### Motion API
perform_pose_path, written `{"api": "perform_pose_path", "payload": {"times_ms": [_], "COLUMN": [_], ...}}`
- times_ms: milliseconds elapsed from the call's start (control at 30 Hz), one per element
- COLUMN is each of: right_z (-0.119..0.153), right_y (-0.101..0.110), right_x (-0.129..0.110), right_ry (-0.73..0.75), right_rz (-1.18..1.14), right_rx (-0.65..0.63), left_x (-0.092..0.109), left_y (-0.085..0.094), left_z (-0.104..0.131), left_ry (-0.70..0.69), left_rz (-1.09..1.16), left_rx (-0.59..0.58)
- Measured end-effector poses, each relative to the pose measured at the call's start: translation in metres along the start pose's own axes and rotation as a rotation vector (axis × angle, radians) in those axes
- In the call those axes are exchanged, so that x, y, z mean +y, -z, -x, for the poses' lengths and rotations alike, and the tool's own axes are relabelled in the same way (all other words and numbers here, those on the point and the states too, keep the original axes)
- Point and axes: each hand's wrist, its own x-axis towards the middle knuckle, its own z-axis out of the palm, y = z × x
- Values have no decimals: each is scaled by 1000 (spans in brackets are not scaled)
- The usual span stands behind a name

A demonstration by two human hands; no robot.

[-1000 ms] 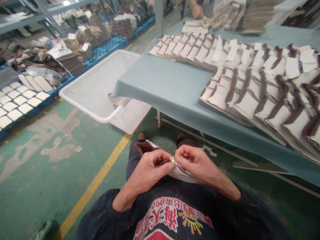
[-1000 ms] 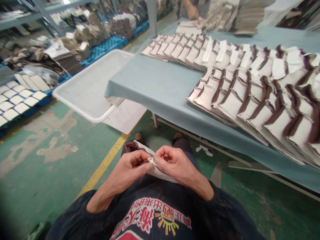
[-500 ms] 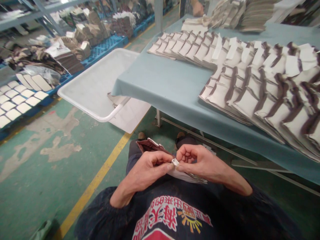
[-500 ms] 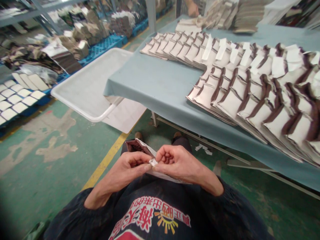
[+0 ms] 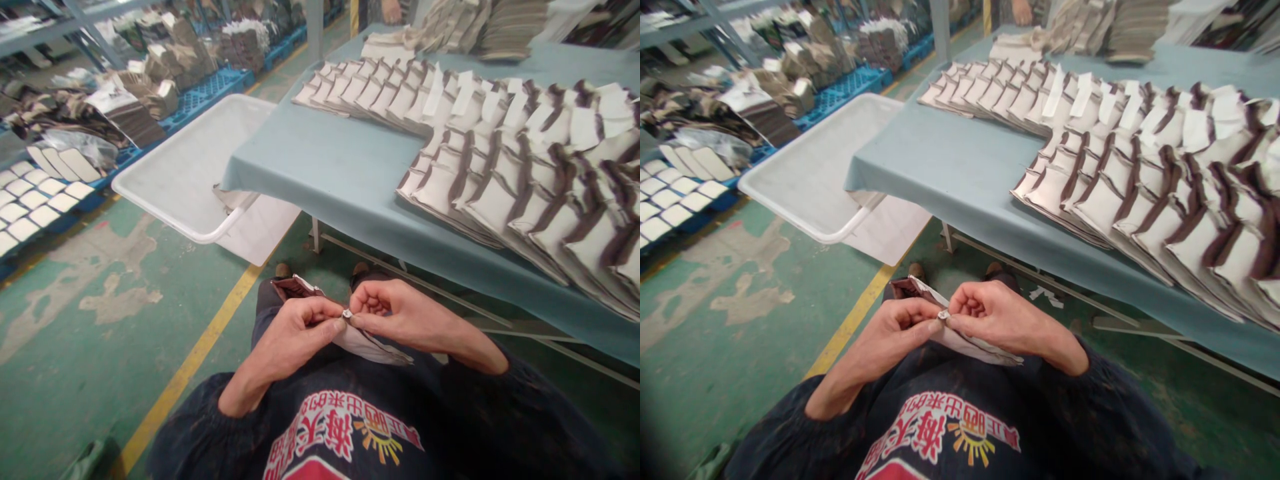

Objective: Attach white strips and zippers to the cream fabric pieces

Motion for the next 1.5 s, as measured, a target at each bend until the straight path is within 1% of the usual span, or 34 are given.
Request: {"api": "perform_pose_path", "payload": {"times_ms": [67,133,200,267,367,467,533,600,667,700,767,833,900,967,1000,1067,1167,1267,1333,1400,1500], "right_z": [-1,-3,-4,-5,-4,-1,0,-1,-3,-4,-6,-9,-10,-10,-10,-10,-11,-14,-15,-16,-14], "right_y": [0,-1,-5,-12,-23,-30,-32,-35,-39,-42,-47,-52,-55,-57,-57,-59,-63,-70,-74,-76,-79], "right_x": [-2,-2,1,7,16,21,21,20,20,20,22,26,29,32,33,35,38,40,41,42,44], "right_ry": [74,171,247,289,347,409,437,446,410,366,229,95,16,-28,-46,-70,-71,-55,-44,-40,-23], "right_rz": [106,232,365,492,624,687,722,733,671,604,399,149,-58,-186,-226,-283,-358,-424,-413,-374,-307], "right_rx": [48,113,184,250,342,403,435,462,502,520,514,443,356,296,278,268,275,324,373,393,401], "left_x": [2,3,3,2,-2,-1,2,7,9,9,7,1,-4,-8,-9,-10,-10,-13,-17,-23,-32], "left_y": [-2,-5,-8,-8,-4,1,3,2,-1,-2,-2,1,6,10,11,9,-2,-14,-18,-19,-14], "left_z": [-1,-1,-2,-2,-2,-1,-2,-3,-5,-6,-7,-6,-5,-4,-3,-3,-3,-4,-5,-6,-5], "left_ry": [-6,-28,-51,-55,-25,-29,-65,-132,-202,-217,-198,-140,-91,-76,-86,-134,-193,-179,-155,-129,-82], "left_rz": [1,-31,-83,-110,-109,-159,-257,-402,-536,-571,-555,-460,-373,-349,-362,-403,-413,-356,-297,-218,-128], "left_rx": [21,74,146,179,116,51,47,78,133,152,154,104,25,-50,-65,-42,67,208,266,269,242]}}
